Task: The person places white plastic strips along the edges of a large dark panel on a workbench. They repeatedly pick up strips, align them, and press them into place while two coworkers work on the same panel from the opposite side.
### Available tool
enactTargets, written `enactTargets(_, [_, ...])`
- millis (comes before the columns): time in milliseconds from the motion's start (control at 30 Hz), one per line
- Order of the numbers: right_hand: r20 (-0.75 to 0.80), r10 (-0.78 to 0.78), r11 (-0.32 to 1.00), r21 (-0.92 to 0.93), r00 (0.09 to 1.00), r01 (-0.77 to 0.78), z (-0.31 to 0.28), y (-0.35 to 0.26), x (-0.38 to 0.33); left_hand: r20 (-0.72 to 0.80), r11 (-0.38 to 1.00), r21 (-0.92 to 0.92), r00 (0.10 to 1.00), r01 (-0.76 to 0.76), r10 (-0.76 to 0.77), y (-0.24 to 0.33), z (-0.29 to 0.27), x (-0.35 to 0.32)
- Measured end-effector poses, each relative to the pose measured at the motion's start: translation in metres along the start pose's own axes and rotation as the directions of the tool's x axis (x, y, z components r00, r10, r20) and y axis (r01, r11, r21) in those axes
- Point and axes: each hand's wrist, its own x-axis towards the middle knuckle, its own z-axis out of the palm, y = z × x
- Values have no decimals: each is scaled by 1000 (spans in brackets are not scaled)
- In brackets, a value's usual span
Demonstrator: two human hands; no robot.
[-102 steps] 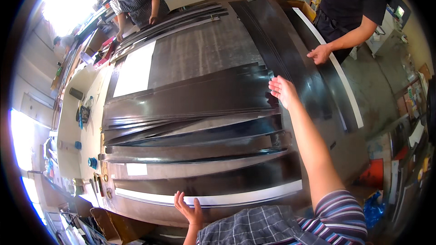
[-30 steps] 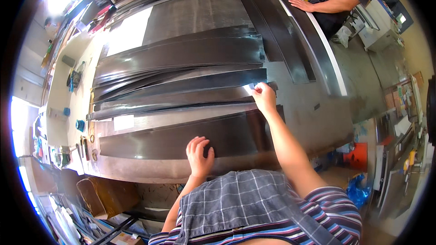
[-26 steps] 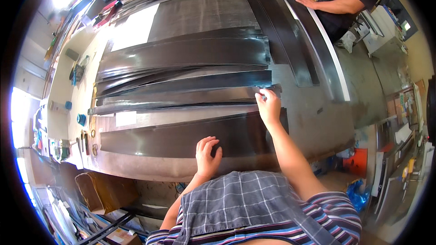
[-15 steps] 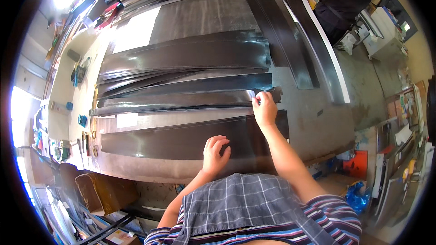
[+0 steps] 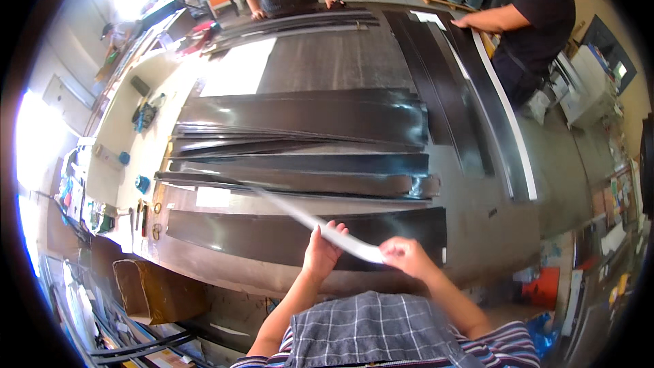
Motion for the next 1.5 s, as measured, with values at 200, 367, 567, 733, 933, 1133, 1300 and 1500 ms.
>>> enactTargets(200, [-28,162,986,45,986,-161,-12,17,-29,-237,938,-225,949,-263,209,14,-2,4])
enactTargets(367, [-94,291,837,-458,952,-301,-44,-18,-43,-275,823,-321,878,-469,392,63,-47,-13])
enactTargets(567, [-390,381,388,-755,838,-528,-117,9,-76,-291,760,-235,790,-606,540,134,-114,-15])
enactTargets(733, [-414,-11,208,-891,910,-403,-73,3,-44,-425,767,-44,707,-640,566,170,-127,-24])
enactTargets(933, [49,-83,727,-680,995,94,107,-41,79,-403,784,398,676,-477,617,205,-89,-63])
enactTargets(1133, [420,245,938,-331,874,-104,240,-52,175,-382,829,150,742,-539,551,252,-120,-99])
enactTargets(1300, [445,264,938,-325,856,-120,282,-38,205,-407,778,512,694,-365,593,288,-193,-120])
enactTargets(1500, [340,348,864,-478,873,-158,277,-33,222,76,-287,905,545,313,835,300,-213,-133])
